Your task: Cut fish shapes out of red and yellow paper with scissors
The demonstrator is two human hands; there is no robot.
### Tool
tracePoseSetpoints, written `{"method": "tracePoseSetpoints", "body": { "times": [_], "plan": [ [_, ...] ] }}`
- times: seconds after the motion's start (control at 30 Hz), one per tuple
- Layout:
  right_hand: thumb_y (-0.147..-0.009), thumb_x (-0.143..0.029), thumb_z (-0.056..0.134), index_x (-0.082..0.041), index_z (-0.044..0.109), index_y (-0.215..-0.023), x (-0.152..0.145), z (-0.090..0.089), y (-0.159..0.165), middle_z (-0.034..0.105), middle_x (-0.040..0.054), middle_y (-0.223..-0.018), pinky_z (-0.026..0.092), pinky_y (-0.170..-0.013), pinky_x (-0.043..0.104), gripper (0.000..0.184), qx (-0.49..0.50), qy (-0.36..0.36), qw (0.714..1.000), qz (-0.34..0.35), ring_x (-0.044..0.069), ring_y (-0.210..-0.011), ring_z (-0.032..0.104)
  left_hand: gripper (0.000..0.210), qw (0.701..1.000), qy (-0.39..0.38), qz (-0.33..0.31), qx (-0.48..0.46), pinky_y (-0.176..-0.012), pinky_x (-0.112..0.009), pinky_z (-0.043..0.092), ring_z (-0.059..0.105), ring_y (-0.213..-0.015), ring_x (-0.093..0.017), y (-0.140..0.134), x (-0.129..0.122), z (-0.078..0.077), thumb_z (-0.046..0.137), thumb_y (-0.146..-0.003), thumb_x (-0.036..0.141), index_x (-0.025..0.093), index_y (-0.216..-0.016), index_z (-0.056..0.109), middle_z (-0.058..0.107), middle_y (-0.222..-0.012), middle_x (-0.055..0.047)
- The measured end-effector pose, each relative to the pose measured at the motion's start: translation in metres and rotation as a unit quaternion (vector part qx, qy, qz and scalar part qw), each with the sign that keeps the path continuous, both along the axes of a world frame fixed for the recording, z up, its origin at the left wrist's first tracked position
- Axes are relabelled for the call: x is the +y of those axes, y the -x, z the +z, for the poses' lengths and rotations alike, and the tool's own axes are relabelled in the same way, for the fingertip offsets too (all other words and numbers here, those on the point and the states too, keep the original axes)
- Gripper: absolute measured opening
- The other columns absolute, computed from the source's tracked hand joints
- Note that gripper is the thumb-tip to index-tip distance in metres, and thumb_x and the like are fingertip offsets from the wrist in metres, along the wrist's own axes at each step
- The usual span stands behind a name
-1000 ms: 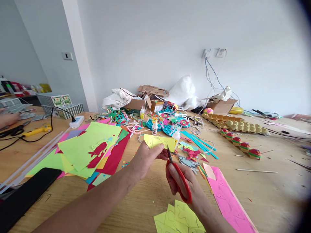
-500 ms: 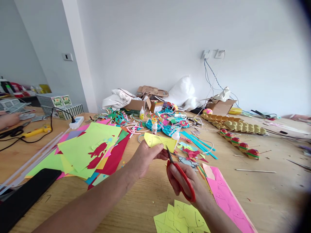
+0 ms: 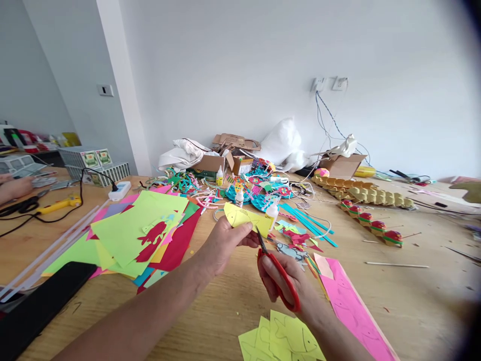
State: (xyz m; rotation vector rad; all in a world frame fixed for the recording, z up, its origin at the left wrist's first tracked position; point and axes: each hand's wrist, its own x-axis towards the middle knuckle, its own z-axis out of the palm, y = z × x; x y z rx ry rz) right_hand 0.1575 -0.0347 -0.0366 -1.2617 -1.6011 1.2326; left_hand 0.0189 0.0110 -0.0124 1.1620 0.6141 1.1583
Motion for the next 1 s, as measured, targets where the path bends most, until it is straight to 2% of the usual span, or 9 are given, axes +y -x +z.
{"method": "tracePoseSetpoints", "body": {
  "times": [0.6,1.0],
  "plan": [
    [-0.077,-0.062,0.040,-0.022,0.042,-0.056,0.0018,-0.0053,-0.0022,0.042,-0.0062,-0.036,0.022,-0.035,0.021,0.045,-0.010,-0.006,1.000,0.002,0.009,-0.033,0.034,0.013,1.000,0.003,0.022,-0.014,-0.056,-0.022,0.051,0.061,-0.056,-0.011,-0.0022,0.0005,-0.0016,0.060,-0.071,0.022,0.010,-0.069,0.063,0.066,-0.062,-0.003],
    [-0.075,-0.058,0.043,-0.022,0.039,-0.054,0.0025,-0.0023,0.0005,0.039,-0.0080,-0.035,0.019,-0.034,0.019,0.041,-0.016,0.006,1.000,-0.008,0.006,-0.030,0.029,0.012,1.000,0.012,-0.003,0.007,-0.058,-0.023,0.050,0.060,-0.058,-0.011,0.0031,0.0033,0.0001,0.060,-0.071,0.023,0.011,-0.072,0.063,0.066,-0.064,-0.003]
  ]
}}
